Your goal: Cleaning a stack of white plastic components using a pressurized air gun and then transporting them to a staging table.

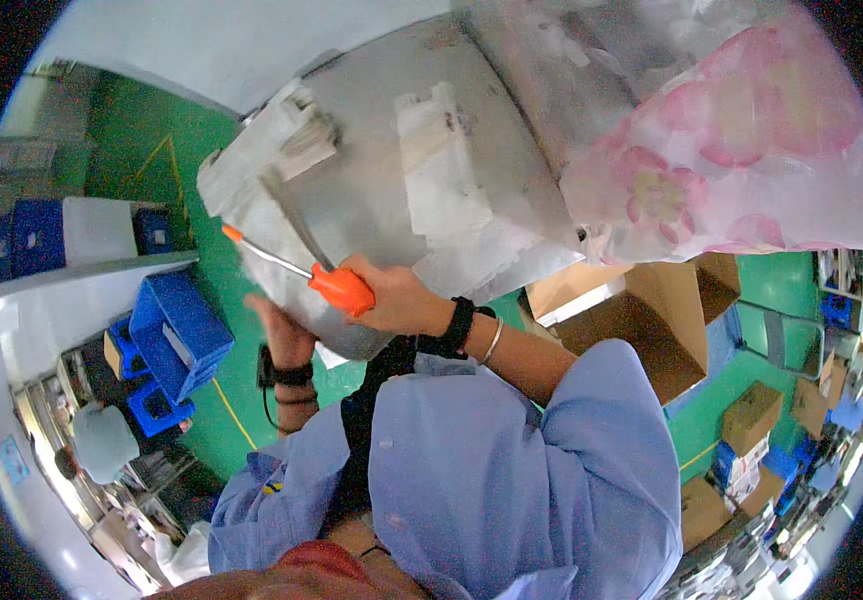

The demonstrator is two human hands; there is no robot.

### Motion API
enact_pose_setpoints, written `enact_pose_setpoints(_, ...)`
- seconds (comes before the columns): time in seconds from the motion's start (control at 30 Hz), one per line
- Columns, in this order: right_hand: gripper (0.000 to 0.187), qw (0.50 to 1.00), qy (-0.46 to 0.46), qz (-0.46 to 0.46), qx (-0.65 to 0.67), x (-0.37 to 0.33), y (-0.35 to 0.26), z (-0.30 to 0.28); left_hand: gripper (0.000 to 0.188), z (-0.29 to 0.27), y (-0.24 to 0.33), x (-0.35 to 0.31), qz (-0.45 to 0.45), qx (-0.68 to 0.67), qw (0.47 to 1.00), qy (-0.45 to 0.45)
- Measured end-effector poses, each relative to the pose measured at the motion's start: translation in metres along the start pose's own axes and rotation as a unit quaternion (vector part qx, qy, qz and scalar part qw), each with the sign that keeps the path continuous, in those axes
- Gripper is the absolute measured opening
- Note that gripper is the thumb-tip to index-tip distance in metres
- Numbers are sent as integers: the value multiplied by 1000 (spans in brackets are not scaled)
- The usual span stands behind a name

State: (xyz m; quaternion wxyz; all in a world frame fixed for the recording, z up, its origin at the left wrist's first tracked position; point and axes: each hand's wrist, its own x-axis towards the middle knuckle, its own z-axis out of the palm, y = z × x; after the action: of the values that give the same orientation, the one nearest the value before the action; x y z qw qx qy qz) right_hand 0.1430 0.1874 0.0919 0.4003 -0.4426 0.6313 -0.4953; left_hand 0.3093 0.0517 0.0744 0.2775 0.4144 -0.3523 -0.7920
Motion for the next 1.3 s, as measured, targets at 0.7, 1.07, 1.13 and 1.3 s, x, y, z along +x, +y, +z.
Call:
enact_pose_setpoints(0.7, 24, 970, -207, -12, 128, -67, -123, 122, 63, -329, 17, -217, -17, 43, 998, 45)
enact_pose_setpoints(1.07, 51, 732, -584, 103, -336, -72, -131, 240, 67, -388, -116, -328, 8, 63, 961, 268)
enact_pose_setpoints(1.13, 47, 705, -573, 26, -417, -73, -130, 249, 66, -394, -125, -327, 30, 145, 953, 263)
enact_pose_setpoints(1.3, 42, 724, -595, 103, -333, -76, -120, 260, 62, -409, -138, -318, -40, 104, 967, 231)
